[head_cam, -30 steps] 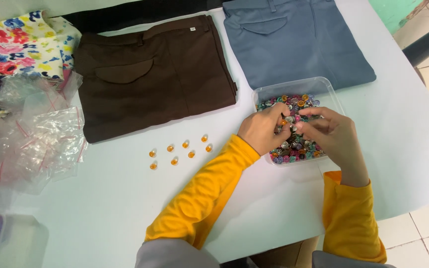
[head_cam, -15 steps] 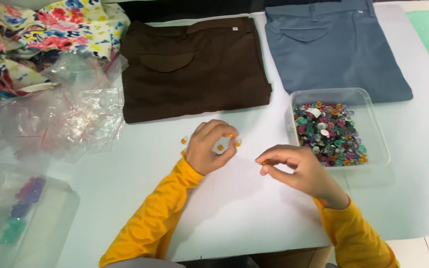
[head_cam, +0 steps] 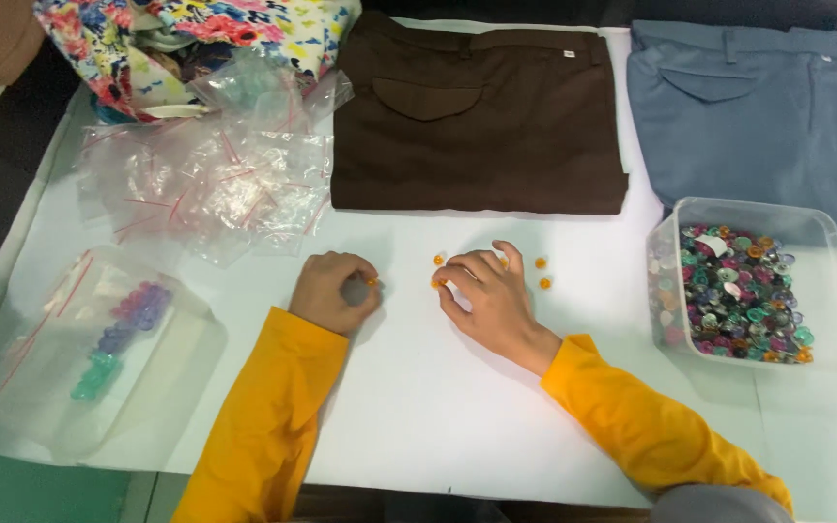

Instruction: Picking up small orange beads one by one and placing them into a plastic zip-lock bag.

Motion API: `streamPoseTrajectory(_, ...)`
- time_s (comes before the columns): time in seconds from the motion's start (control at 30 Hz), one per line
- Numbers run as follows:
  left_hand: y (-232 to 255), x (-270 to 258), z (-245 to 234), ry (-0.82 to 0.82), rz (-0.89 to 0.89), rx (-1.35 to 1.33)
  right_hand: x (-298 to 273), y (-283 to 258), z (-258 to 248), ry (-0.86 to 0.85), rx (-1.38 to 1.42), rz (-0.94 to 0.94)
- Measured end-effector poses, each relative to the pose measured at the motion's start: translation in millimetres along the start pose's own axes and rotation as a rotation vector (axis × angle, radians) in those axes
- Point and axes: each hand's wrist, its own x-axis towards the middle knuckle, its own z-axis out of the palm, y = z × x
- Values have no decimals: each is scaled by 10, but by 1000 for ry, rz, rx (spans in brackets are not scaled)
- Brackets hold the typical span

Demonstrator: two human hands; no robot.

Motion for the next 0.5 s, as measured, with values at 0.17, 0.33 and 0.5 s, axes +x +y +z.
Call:
streamPoseTrajectory(0.17,275,3,91,-47,36,15,310,-150,228,-74,35,50)
streamPoseTrajectory(0.33,284,8,145,-64,25,18,421,-186,356,-104,16,95)
streamPoseTrajectory(0.5,243,4,179,-89,-24,70,414,-149,464,-162,-23,79)
